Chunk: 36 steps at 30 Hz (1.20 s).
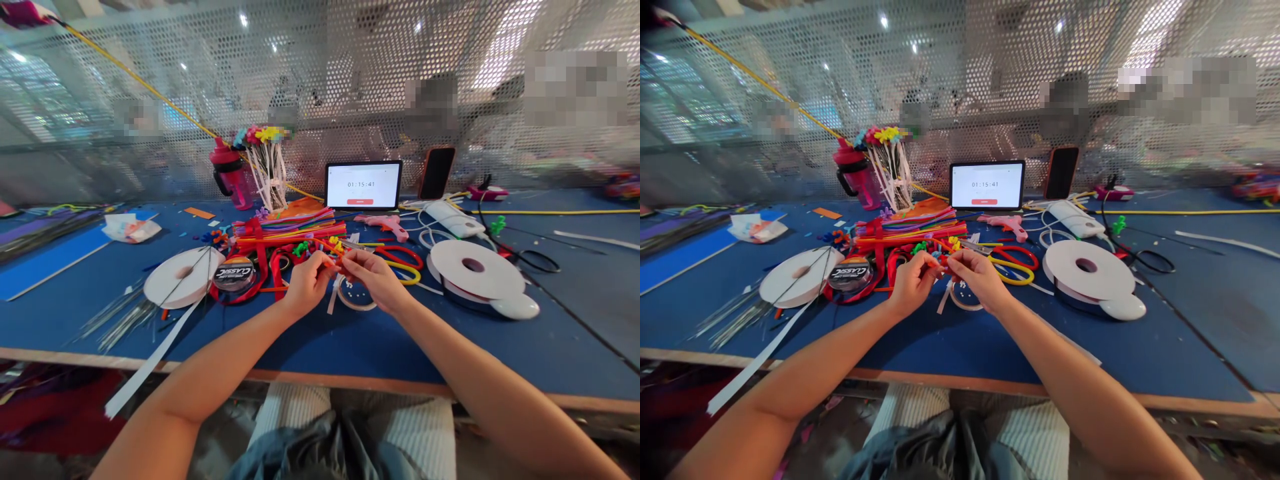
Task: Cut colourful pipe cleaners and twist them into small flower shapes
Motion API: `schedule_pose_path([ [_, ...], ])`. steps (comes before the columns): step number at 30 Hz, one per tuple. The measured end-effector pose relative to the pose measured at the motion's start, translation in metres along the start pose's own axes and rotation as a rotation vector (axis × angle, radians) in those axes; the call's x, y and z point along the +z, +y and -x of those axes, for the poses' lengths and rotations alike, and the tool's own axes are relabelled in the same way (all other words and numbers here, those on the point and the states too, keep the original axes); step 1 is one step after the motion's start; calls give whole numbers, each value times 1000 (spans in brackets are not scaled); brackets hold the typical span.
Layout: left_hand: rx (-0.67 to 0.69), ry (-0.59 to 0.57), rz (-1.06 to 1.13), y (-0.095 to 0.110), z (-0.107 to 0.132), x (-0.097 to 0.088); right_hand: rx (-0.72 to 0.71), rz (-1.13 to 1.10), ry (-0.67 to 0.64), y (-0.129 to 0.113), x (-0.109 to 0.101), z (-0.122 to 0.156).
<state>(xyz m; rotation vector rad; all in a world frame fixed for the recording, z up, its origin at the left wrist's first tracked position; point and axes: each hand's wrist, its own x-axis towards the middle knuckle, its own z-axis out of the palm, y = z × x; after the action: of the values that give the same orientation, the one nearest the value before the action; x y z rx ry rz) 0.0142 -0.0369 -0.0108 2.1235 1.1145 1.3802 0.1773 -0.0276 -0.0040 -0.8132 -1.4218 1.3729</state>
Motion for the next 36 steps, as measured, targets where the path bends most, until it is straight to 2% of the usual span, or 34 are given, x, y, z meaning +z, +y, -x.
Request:
schedule_pose_path([
  [7,-151,30,276,-1,-1,4,-74,-23,52,0,1,0],
  [14,-293,-7,503,-5,-5,8,9,-162,33,-1,0,0],
  [24,-347,-99,570,0,-2,11,116,-272,-39,-4,2,0],
  [28,-356,-109,599,2,-1,12,102,-280,-54,-5,4,2],
  [33,-367,-79,606,0,-1,14,75,-284,-3,-3,2,0],
  [36,-301,-40,486,-1,0,13,142,-233,84,-1,2,-1],
])
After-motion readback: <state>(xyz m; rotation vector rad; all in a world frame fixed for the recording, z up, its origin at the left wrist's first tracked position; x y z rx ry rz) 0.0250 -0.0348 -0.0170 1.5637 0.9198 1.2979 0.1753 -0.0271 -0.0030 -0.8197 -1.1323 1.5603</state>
